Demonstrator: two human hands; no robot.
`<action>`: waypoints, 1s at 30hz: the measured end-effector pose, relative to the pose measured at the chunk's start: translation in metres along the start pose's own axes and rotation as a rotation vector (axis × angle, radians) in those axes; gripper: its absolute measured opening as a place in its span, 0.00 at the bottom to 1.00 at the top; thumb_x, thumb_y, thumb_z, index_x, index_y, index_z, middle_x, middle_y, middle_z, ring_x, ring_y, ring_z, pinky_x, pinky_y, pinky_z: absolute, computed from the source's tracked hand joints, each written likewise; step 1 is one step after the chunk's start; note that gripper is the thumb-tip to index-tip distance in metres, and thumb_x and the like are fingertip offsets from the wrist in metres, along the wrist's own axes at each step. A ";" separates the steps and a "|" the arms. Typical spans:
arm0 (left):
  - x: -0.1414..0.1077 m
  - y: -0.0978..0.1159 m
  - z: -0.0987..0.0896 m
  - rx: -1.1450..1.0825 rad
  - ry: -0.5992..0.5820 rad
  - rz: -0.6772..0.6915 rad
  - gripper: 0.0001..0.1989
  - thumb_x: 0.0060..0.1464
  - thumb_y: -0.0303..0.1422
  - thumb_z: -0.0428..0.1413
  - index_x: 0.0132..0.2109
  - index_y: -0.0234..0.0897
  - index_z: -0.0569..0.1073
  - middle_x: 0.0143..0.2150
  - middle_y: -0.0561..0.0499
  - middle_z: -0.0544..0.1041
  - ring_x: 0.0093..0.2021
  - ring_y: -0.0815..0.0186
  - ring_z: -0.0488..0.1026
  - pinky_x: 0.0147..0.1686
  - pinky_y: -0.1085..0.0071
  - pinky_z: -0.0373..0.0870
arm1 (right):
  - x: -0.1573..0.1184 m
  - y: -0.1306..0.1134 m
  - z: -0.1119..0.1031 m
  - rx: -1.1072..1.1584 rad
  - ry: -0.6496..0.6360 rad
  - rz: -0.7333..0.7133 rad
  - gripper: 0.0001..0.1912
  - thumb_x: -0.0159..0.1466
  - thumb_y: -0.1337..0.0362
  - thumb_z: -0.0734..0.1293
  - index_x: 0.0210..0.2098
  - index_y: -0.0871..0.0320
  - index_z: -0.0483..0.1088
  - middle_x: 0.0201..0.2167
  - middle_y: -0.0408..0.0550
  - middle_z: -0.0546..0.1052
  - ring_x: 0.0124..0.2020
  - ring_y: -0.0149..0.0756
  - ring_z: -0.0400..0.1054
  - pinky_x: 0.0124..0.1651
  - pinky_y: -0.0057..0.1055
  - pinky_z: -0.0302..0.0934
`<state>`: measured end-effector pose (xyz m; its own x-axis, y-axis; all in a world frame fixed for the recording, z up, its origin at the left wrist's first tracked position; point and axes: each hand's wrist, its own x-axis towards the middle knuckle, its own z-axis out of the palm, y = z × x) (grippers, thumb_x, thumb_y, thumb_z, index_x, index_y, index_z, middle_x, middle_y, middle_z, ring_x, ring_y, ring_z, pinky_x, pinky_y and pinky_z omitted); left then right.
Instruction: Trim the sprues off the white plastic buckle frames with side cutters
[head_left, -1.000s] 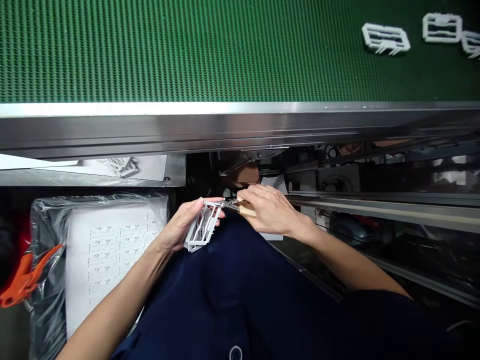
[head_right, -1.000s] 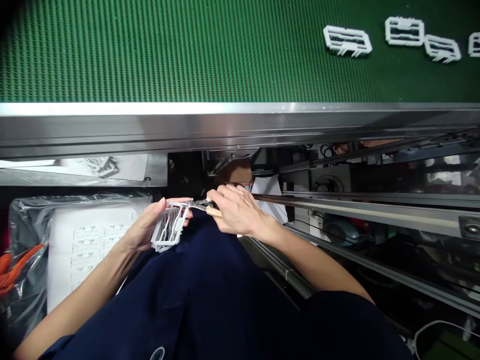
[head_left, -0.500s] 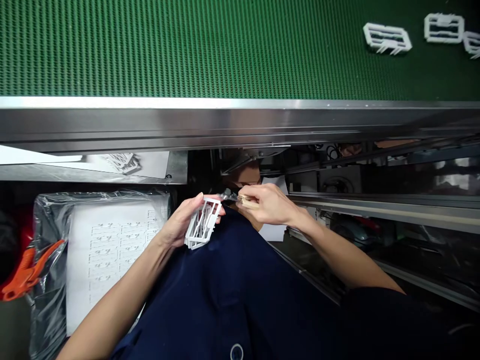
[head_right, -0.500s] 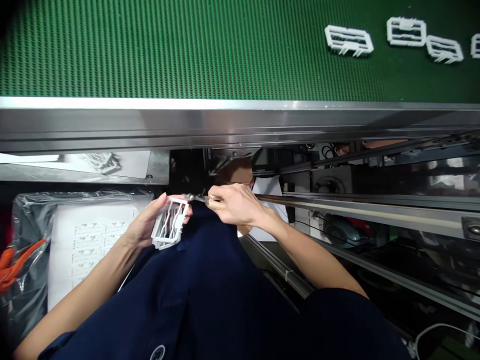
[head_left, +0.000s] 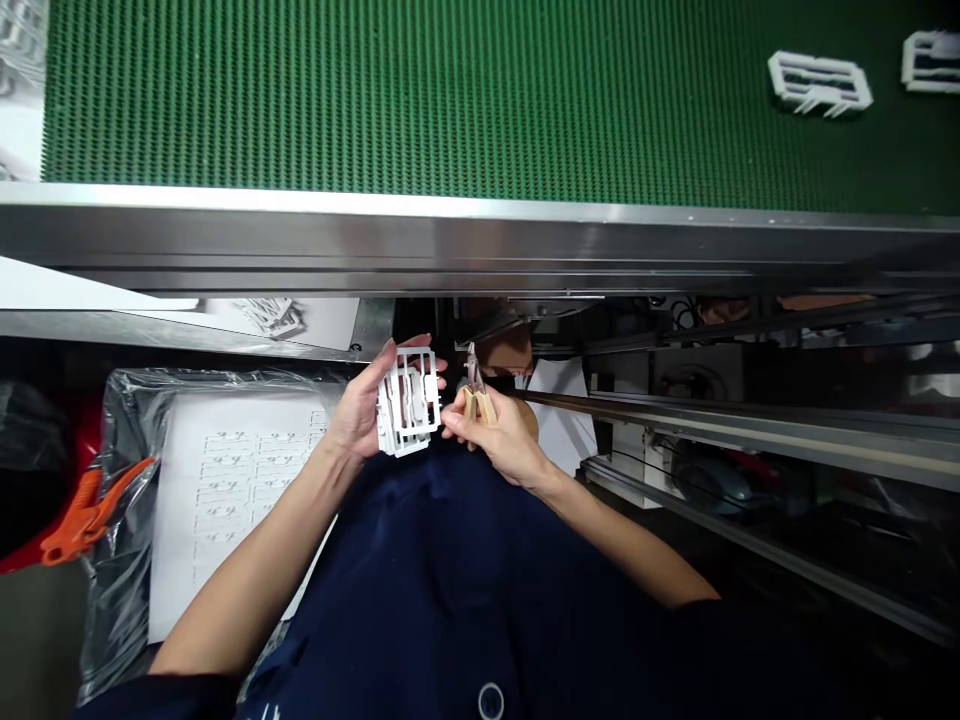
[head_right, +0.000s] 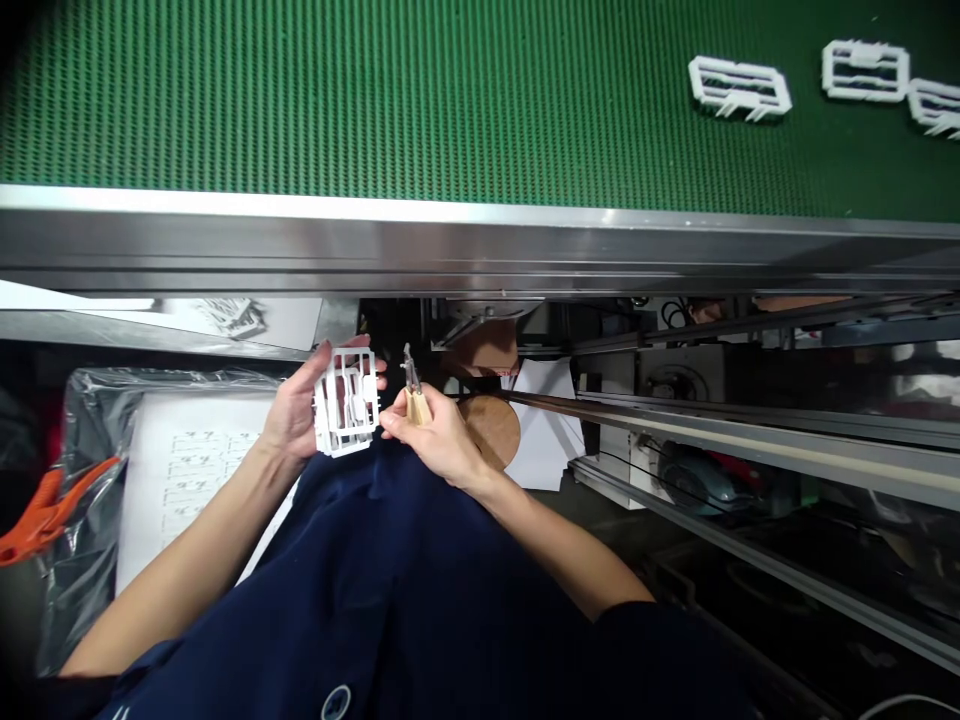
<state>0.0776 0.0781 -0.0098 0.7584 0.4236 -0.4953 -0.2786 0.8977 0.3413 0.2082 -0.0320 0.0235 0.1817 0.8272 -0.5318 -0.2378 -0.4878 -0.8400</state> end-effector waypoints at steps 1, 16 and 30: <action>0.000 0.000 0.001 -0.007 -0.003 -0.003 0.17 0.63 0.38 0.44 0.53 0.36 0.68 0.42 0.44 0.77 0.38 0.59 0.77 0.32 0.65 0.77 | 0.001 0.000 0.003 -0.011 0.019 -0.026 0.15 0.54 0.57 0.69 0.32 0.58 0.61 0.29 0.42 0.70 0.29 0.29 0.66 0.31 0.25 0.59; 0.005 -0.002 0.002 -0.039 0.069 -0.047 0.26 0.61 0.47 0.41 0.43 0.29 0.74 0.40 0.40 0.77 0.31 0.63 0.76 0.25 0.73 0.74 | -0.010 -0.032 -0.022 -0.242 0.159 -0.238 0.10 0.56 0.62 0.68 0.32 0.58 0.61 0.27 0.40 0.63 0.27 0.26 0.57 0.31 0.26 0.56; 0.007 -0.007 0.004 0.067 0.106 0.022 0.20 0.60 0.42 0.49 0.45 0.29 0.73 0.42 0.40 0.76 0.37 0.63 0.76 0.27 0.76 0.74 | -0.018 -0.035 -0.018 -0.616 0.162 -0.346 0.06 0.58 0.66 0.63 0.35 0.57 0.61 0.26 0.39 0.64 0.24 0.26 0.57 0.30 0.24 0.55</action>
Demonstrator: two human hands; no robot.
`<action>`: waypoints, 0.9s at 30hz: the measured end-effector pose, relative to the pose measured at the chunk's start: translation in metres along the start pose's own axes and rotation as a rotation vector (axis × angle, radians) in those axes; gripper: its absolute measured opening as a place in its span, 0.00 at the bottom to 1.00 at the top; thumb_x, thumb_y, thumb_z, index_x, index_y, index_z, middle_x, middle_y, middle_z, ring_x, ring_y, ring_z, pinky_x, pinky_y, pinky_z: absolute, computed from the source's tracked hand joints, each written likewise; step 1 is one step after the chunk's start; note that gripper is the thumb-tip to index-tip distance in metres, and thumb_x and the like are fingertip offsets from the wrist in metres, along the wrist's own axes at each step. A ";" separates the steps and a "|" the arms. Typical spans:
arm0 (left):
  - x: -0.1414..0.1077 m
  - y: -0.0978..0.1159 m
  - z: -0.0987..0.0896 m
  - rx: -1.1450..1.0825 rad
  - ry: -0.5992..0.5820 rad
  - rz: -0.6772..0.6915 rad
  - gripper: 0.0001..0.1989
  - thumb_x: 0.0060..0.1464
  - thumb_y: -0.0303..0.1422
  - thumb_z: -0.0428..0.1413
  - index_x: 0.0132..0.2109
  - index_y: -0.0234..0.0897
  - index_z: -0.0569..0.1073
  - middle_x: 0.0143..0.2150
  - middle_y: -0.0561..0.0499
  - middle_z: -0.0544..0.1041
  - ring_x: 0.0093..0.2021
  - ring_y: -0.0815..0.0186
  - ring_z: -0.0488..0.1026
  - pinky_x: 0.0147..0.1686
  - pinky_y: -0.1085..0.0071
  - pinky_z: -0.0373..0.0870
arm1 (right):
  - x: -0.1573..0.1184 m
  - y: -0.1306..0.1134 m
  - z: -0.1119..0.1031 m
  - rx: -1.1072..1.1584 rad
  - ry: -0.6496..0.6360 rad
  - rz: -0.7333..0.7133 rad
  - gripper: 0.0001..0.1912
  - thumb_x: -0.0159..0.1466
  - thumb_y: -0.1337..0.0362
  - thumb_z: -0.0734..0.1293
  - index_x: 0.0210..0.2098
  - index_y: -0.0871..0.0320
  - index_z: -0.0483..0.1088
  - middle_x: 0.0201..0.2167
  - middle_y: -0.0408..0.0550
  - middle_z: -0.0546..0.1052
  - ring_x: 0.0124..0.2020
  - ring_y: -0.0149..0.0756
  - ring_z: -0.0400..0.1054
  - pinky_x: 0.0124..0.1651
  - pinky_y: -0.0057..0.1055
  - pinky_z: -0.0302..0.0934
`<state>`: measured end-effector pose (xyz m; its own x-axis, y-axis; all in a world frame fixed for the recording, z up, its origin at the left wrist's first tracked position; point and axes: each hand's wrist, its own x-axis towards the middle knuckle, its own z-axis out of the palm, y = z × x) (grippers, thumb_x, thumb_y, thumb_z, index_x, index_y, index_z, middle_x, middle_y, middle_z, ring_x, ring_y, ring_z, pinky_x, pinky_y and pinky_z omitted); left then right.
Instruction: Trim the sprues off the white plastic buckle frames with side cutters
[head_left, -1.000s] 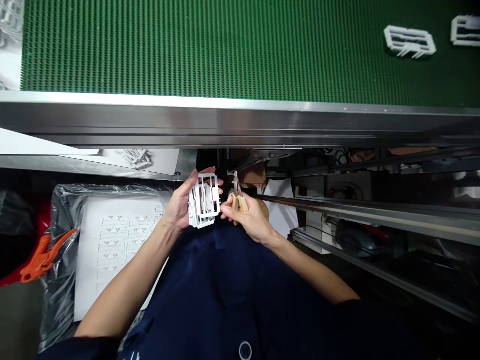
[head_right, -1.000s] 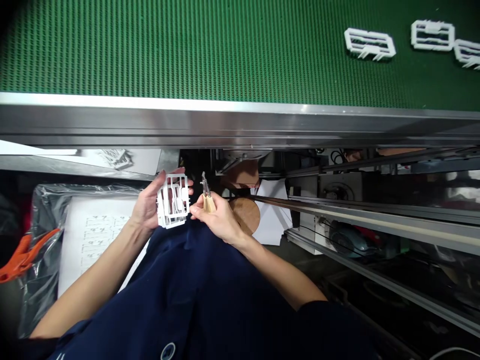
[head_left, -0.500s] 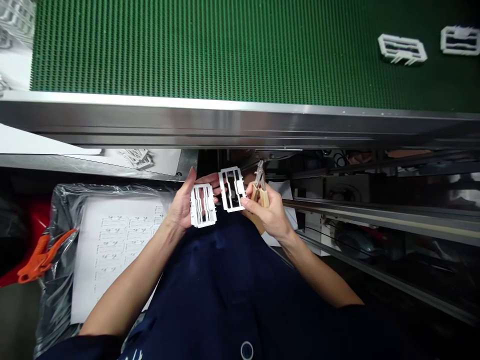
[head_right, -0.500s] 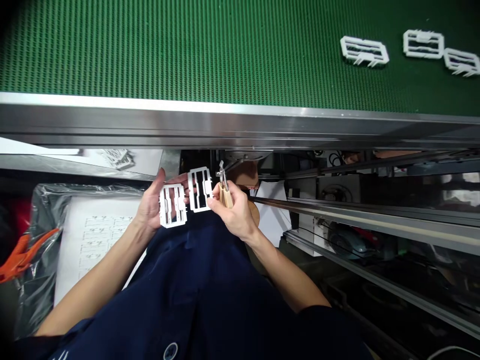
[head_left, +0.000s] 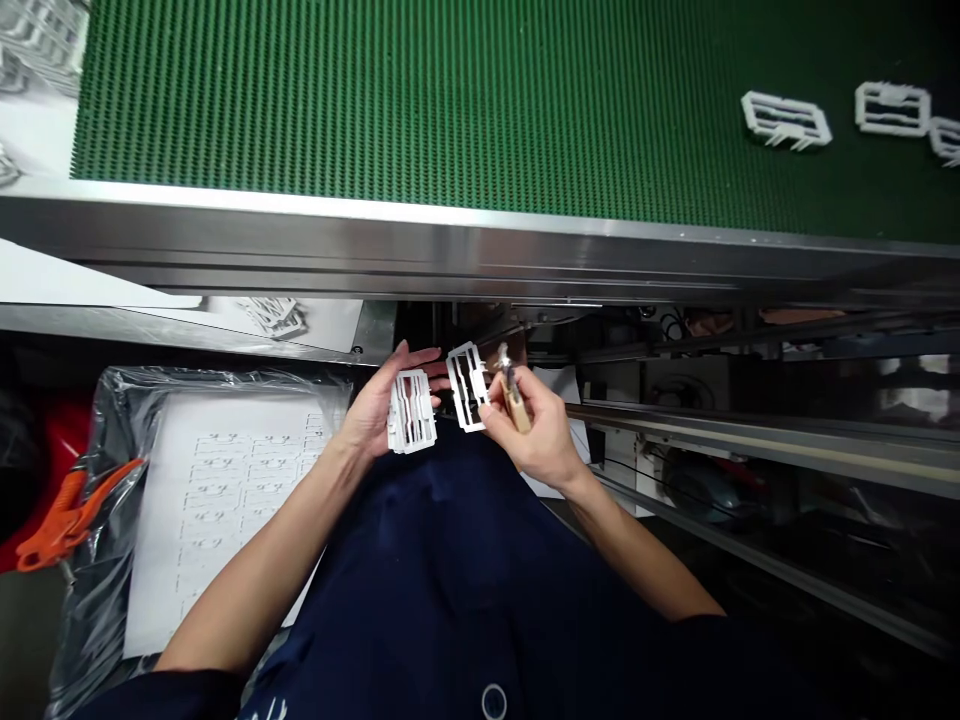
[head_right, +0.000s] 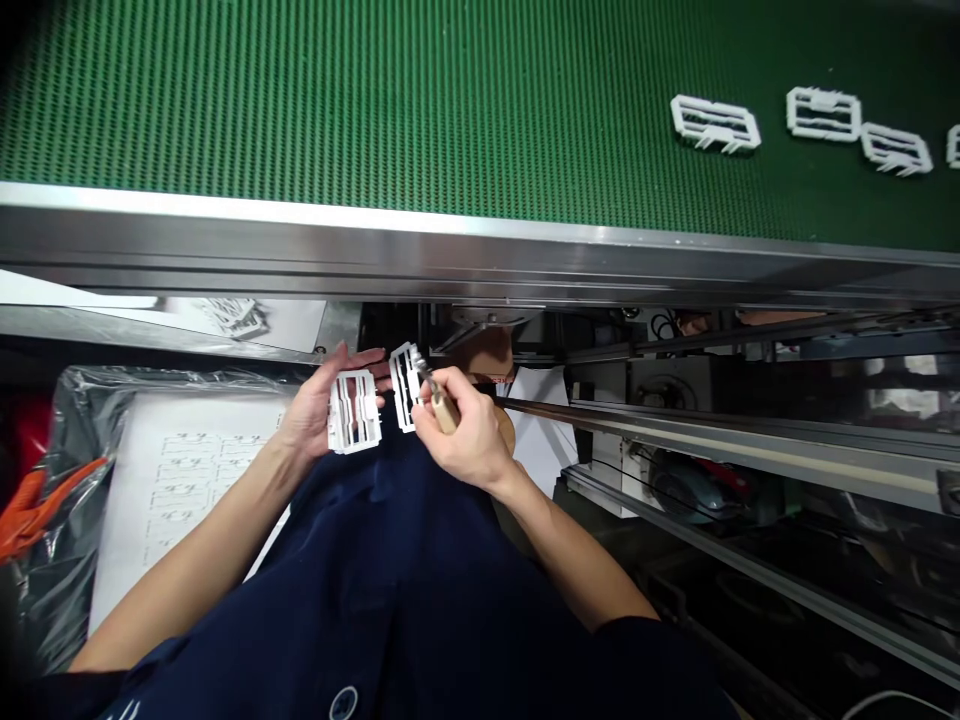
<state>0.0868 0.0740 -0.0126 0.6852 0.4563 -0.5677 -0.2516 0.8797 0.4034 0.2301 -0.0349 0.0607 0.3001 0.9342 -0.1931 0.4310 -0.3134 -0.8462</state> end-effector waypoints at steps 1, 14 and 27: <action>0.000 -0.002 0.002 0.062 0.018 0.031 0.19 0.57 0.42 0.53 0.46 0.29 0.73 0.41 0.41 0.77 0.36 0.63 0.76 0.27 0.76 0.74 | 0.000 -0.001 0.003 -0.093 -0.016 -0.047 0.06 0.58 0.67 0.62 0.35 0.57 0.61 0.26 0.39 0.64 0.24 0.26 0.57 0.30 0.25 0.54; 0.003 -0.003 0.009 0.257 0.311 0.031 0.18 0.41 0.44 0.65 0.31 0.31 0.74 0.22 0.51 0.71 0.18 0.69 0.68 0.16 0.75 0.65 | 0.017 0.012 0.013 0.309 -0.148 0.140 0.09 0.57 0.61 0.66 0.32 0.58 0.62 0.25 0.39 0.65 0.25 0.26 0.59 0.30 0.24 0.56; 0.010 -0.002 0.008 -0.164 0.095 0.042 0.13 0.52 0.37 0.53 0.38 0.31 0.75 0.34 0.46 0.77 0.28 0.65 0.75 0.26 0.71 0.74 | 0.007 0.003 0.041 0.152 -0.120 0.282 0.13 0.52 0.58 0.69 0.33 0.56 0.63 0.26 0.39 0.70 0.28 0.29 0.64 0.34 0.27 0.60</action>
<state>0.0996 0.0757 -0.0132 0.6061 0.4970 -0.6210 -0.3920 0.8660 0.3105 0.1988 -0.0229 0.0362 0.2835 0.8303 -0.4798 0.2110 -0.5421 -0.8134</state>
